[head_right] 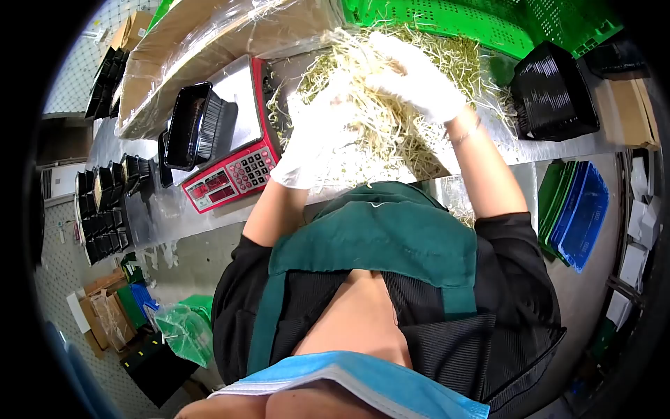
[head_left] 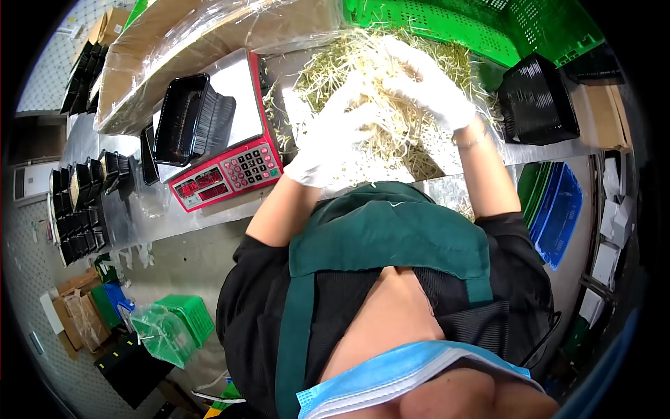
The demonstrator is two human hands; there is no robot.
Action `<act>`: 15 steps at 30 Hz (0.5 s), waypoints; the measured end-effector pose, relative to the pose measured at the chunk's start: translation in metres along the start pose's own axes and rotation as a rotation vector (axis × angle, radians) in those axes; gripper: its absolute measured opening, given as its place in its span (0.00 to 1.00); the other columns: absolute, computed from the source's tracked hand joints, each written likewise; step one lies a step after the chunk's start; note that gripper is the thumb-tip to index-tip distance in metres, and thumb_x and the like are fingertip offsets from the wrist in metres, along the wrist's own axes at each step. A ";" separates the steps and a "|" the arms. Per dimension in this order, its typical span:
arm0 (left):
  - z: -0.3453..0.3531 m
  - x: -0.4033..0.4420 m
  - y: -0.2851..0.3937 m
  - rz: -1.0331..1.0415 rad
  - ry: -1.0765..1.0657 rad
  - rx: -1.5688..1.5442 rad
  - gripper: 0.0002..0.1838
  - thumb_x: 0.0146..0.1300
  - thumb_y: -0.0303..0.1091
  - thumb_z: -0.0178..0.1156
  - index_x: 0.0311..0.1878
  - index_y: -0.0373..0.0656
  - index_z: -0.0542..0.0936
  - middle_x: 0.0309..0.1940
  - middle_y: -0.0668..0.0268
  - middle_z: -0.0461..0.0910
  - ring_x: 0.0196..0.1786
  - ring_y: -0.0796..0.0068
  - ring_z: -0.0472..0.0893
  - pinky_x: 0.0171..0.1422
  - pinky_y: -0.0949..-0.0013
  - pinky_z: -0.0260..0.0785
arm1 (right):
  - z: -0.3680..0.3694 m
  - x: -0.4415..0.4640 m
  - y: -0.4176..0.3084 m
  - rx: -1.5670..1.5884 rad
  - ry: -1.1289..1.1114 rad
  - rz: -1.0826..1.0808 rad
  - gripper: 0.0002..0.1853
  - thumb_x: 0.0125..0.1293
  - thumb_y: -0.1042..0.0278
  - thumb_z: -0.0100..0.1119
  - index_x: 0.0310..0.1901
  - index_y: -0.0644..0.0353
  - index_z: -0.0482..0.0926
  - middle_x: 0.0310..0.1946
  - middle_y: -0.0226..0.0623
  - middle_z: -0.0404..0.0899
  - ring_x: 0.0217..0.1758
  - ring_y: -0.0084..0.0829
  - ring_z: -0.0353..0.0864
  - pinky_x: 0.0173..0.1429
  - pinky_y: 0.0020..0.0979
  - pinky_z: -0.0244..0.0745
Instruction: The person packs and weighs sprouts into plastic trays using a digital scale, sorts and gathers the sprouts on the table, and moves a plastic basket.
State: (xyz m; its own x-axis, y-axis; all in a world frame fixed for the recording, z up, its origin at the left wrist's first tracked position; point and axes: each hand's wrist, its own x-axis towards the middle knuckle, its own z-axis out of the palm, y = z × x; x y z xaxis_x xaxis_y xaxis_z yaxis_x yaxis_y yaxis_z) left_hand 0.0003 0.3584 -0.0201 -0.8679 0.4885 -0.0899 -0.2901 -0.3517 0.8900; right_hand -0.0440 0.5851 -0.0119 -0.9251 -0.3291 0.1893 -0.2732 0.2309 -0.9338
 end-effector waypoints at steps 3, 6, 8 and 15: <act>-0.034 -0.016 -0.030 -0.138 -0.205 0.145 0.40 0.61 0.40 0.63 0.72 0.38 0.57 0.70 0.53 0.62 0.68 0.64 0.68 0.63 0.59 0.69 | -0.013 0.014 0.054 -0.232 0.114 0.038 0.40 0.57 0.50 0.68 0.67 0.61 0.65 0.71 0.46 0.60 0.74 0.35 0.57 0.75 0.35 0.51; -0.047 -0.021 -0.063 0.291 0.106 1.532 0.51 0.48 0.39 0.70 0.74 0.40 0.54 0.74 0.45 0.47 0.76 0.42 0.48 0.76 0.45 0.42 | 0.031 -0.004 0.009 -0.599 -0.058 0.165 0.51 0.51 0.27 0.58 0.68 0.59 0.64 0.70 0.54 0.59 0.76 0.56 0.47 0.75 0.56 0.42; -0.048 -0.005 -0.069 0.343 0.044 1.745 0.51 0.46 0.38 0.70 0.74 0.41 0.54 0.74 0.45 0.49 0.75 0.41 0.49 0.76 0.44 0.43 | 0.082 -0.042 0.048 -0.821 0.041 -0.105 0.55 0.48 0.27 0.58 0.73 0.54 0.55 0.75 0.50 0.44 0.76 0.62 0.42 0.73 0.63 0.39; -0.042 0.051 -0.075 0.606 -0.055 1.619 0.36 0.51 0.29 0.62 0.67 0.43 0.65 0.61 0.49 0.67 0.64 0.52 0.67 0.68 0.47 0.58 | 0.047 -0.048 0.020 -0.413 0.128 -0.004 0.37 0.54 0.57 0.65 0.65 0.59 0.65 0.68 0.55 0.59 0.71 0.51 0.60 0.75 0.43 0.53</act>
State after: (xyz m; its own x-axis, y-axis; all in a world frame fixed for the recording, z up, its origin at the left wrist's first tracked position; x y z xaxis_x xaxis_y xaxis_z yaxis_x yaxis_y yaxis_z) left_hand -0.0391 0.3760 -0.1101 -0.6680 0.6375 0.3839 0.7433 0.5968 0.3023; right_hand 0.0077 0.5623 -0.0538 -0.9419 -0.2204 0.2533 -0.3355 0.5855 -0.7380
